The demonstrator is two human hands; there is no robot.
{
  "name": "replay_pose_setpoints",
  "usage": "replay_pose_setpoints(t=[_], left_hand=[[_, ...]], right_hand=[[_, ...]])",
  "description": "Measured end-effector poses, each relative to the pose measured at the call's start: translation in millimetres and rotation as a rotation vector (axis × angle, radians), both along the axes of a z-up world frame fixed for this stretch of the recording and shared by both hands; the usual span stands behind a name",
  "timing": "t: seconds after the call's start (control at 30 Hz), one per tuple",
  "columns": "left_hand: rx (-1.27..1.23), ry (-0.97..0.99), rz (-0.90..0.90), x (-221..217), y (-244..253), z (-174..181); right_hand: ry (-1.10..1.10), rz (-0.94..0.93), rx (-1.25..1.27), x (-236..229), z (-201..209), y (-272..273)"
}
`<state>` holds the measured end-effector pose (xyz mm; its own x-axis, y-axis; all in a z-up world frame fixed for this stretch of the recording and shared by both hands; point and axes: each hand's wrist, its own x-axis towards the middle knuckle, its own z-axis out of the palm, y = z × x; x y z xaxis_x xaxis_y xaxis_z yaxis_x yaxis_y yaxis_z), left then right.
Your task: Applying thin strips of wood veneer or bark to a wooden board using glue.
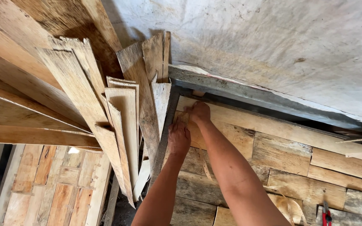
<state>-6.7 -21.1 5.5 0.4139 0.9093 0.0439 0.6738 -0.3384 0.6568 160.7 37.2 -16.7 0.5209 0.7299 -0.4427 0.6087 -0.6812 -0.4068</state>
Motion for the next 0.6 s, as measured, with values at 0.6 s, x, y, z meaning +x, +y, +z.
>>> replay_pose_setpoints(t=[0.6], left_hand=[[0.041,-0.026,-0.033,-3,1,-2]], right_hand=[[0.111,-0.113,0.1,-5,17,-12]])
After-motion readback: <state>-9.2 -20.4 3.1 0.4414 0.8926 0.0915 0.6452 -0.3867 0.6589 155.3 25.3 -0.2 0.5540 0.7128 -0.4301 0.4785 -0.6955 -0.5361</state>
